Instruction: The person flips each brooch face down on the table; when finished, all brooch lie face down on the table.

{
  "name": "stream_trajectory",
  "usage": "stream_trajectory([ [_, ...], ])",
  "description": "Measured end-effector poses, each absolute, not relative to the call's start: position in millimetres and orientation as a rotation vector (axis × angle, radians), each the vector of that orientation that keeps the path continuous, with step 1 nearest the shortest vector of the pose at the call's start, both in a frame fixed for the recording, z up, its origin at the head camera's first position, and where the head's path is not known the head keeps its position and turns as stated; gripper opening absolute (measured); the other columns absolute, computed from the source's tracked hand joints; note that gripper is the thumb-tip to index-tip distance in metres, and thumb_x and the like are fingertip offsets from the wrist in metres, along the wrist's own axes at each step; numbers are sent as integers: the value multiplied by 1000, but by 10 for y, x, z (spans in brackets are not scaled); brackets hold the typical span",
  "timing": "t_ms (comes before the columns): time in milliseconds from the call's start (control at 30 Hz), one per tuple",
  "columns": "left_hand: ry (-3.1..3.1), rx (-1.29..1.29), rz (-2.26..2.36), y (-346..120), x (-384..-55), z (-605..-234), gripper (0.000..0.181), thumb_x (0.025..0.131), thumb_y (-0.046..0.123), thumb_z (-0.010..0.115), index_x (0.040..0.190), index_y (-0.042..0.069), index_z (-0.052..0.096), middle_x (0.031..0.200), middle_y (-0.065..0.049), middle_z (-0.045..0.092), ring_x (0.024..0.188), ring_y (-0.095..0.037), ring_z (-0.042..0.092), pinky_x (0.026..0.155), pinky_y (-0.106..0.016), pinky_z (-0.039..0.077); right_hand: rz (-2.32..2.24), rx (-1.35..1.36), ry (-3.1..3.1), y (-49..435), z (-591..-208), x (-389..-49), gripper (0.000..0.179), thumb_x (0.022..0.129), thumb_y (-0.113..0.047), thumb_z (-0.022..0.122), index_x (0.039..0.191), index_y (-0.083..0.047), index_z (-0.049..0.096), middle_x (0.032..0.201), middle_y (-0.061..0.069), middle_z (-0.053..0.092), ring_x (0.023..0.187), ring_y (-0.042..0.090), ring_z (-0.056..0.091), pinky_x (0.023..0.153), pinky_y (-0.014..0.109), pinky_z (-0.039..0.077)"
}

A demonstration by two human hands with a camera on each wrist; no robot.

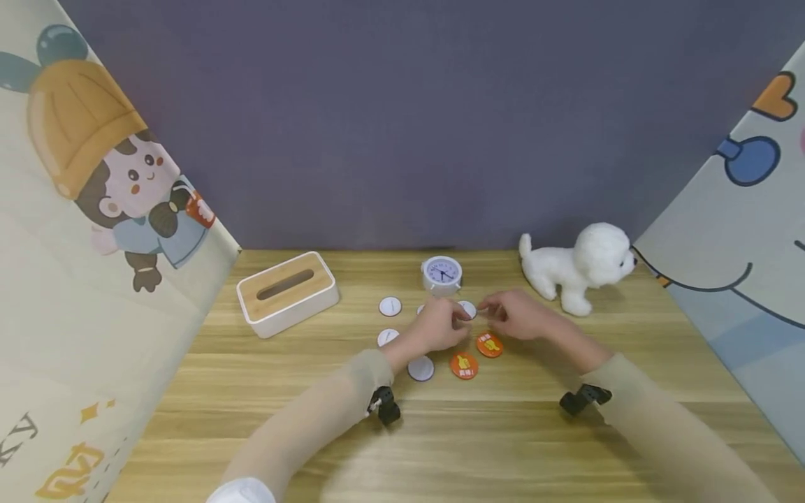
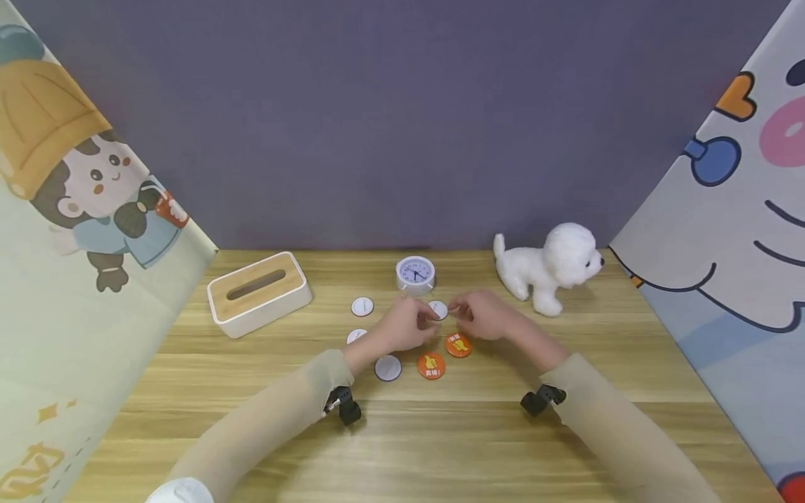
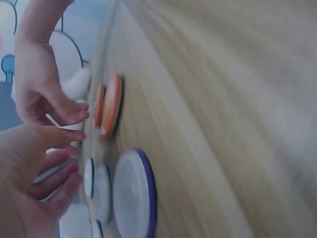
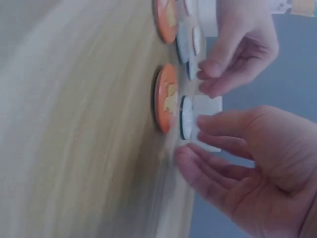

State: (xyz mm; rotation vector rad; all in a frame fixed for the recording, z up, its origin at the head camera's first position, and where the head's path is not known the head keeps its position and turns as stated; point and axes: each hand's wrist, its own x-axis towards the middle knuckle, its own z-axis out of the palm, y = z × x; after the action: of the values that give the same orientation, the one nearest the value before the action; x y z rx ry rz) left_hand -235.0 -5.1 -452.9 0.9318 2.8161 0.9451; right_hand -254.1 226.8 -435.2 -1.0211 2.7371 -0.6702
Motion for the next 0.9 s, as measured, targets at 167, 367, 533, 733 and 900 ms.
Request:
stream_trajectory([
  [167,2757,1009,828,35,-2221,-4439,21,90,21,81,105,6,82,86,-2,80,73,-3,66,67,-9,51,-625,-971,2689,2361,-4317,-2335,42,87,-9,81,125,5,69,104,14,77,81,13,72,75,30,63],
  [367,2730,974,716,152,-2129,-4473,17,86,27,87,87,11,79,60,13,59,52,3,45,48,-10,37,-684,-941,2712,2363,-4395,-2168,47,82,-11,87,122,6,71,96,9,70,72,5,62,66,19,53],
  [533,2818,930,650,200,-2103,-4502,16,84,29,89,83,15,81,60,14,58,55,0,46,50,-11,37,-698,-968,2741,2318,-4416,-2102,35,82,-10,88,113,-1,75,91,4,67,73,7,59,66,19,51],
  [733,2818,905,676,211,-2117,-4524,15,86,27,89,82,15,80,62,11,62,56,-1,46,49,-12,36,-741,-963,2753,2293,-4455,-2094,30,82,-10,89,105,-6,70,89,1,69,74,8,60,64,19,52],
  [900,2786,908,779,194,-2138,-4549,9,88,20,87,93,14,84,73,5,77,60,4,53,55,-7,40,-876,-910,2721,2305,-4493,-2115,28,84,-4,85,102,-8,65,86,3,71,74,8,65,65,21,57],
])
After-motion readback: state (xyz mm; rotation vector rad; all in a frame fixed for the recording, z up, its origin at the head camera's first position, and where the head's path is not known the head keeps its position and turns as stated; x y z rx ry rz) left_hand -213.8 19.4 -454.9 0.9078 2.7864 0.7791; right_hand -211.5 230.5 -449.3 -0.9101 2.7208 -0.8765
